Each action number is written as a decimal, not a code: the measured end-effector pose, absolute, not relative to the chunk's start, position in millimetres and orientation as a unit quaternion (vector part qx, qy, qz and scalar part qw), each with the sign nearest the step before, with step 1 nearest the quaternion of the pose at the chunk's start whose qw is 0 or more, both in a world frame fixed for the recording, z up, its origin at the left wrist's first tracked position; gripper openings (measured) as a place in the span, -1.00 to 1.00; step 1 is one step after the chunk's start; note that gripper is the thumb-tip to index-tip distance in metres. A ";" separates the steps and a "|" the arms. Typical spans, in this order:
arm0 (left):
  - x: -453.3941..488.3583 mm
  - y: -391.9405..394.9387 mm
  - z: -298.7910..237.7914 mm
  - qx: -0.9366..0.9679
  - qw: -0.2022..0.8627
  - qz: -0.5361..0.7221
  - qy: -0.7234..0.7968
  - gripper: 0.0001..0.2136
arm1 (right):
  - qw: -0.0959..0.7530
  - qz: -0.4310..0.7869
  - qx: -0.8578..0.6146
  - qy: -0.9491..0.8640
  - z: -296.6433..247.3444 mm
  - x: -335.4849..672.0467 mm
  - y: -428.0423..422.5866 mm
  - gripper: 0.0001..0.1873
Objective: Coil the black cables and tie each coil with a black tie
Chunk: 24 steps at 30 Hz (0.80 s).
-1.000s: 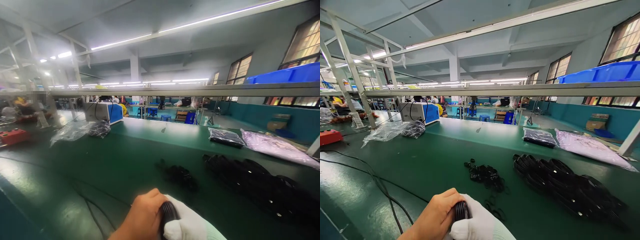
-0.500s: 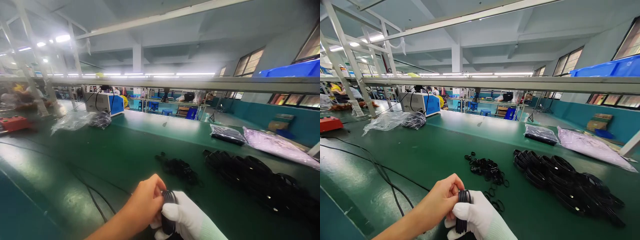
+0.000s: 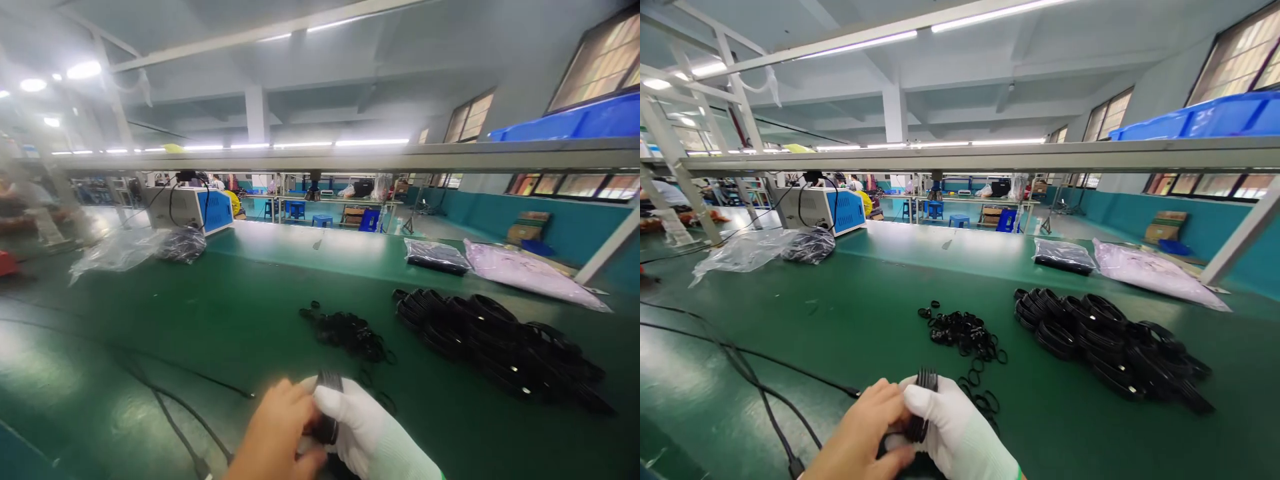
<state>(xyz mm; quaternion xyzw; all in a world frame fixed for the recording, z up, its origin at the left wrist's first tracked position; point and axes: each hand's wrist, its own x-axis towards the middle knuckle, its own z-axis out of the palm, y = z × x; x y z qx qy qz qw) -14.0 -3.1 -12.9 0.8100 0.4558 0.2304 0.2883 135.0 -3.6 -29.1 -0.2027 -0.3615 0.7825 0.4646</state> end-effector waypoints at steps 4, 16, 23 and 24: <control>-13.9 -10.9 -19.2 0.827 0.243 0.250 0.442 -0.94 | 0.473 0.784 -0.190 -0.355 -32.4 135.2 -2.9 -0.80; -13.2 9.9 -17.2 0.789 0.221 0.329 0.470 -0.79 | 0.309 0.799 -0.327 -0.399 -19.6 140.5 -9.2 -0.67; -11.3 5.9 -49.2 0.792 0.144 0.414 0.425 -0.79 | 0.324 0.770 -0.316 -0.449 -26.5 137.3 -5.5 -0.73; -10.8 6.4 -49.4 0.782 0.157 0.418 0.434 -0.80 | 0.321 0.770 -0.328 -0.443 -26.3 136.9 -6.1 -0.72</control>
